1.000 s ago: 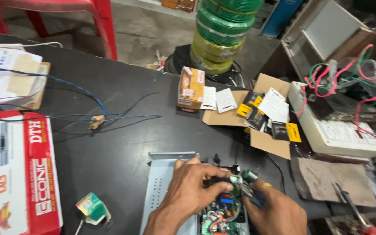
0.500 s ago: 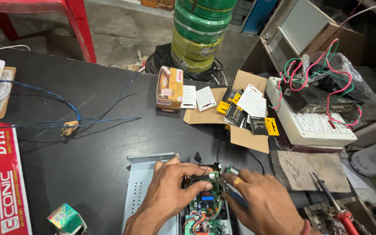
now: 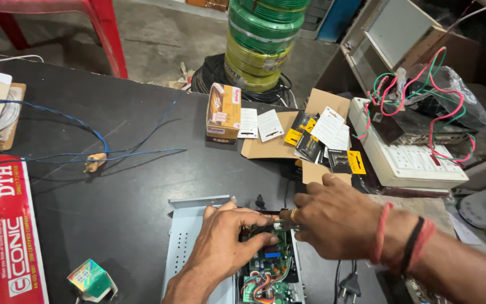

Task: The person solders components on a circuit board within a metal housing using a soldering iron and wire.

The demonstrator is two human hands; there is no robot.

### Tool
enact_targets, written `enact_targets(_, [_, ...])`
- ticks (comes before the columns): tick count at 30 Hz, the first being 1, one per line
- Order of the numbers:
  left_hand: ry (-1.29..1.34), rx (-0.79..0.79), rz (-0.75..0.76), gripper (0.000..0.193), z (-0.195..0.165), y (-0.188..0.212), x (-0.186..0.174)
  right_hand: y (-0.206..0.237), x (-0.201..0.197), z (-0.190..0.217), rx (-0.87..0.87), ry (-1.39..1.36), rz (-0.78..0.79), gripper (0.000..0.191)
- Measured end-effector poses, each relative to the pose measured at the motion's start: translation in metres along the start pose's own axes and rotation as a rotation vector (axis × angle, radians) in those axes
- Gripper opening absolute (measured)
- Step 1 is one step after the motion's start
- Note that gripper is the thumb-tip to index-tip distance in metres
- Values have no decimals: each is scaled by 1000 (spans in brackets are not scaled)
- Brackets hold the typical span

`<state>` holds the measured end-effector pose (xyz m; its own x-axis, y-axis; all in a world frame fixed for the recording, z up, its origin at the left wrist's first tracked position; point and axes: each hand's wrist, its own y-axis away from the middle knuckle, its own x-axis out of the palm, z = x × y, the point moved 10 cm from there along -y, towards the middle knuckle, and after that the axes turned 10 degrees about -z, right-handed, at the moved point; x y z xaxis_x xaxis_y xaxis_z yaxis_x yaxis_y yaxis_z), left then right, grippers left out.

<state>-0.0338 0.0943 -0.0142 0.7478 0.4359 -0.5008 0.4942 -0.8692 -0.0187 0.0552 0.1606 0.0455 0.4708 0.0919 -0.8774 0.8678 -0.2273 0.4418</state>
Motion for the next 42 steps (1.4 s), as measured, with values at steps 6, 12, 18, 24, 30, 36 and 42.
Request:
enact_targets(6, [36, 28, 47, 26, -5, 1, 1, -19, -3, -2, -67, -16, 225, 33])
enact_targets(12, [-10, -43, 45, 34, 1, 1, 0, -30, -1, -2, -143, -19, 266, 40])
enact_targets(18, [-19, -48, 27, 36, 1, 1, -1, -23, -21, 18, -285, 74, 20, 31])
enact_targets(24, [-20, -52, 42, 35, 2, 1, 1, -15, -19, 32, -413, 275, -52, 18])
enact_targets(30, [3, 35, 0, 31, -1, 0, 0, -19, -15, 20, -400, 158, -106, 37])
enact_targets(36, [63, 130, -107, 33, -4, 1, -5, -10, -23, 27, -494, 147, -291, 22])
enact_targets(42, [-15, 41, -85, 37, 9, 1, 1, -9, -17, 30, -424, 254, -260, 18])
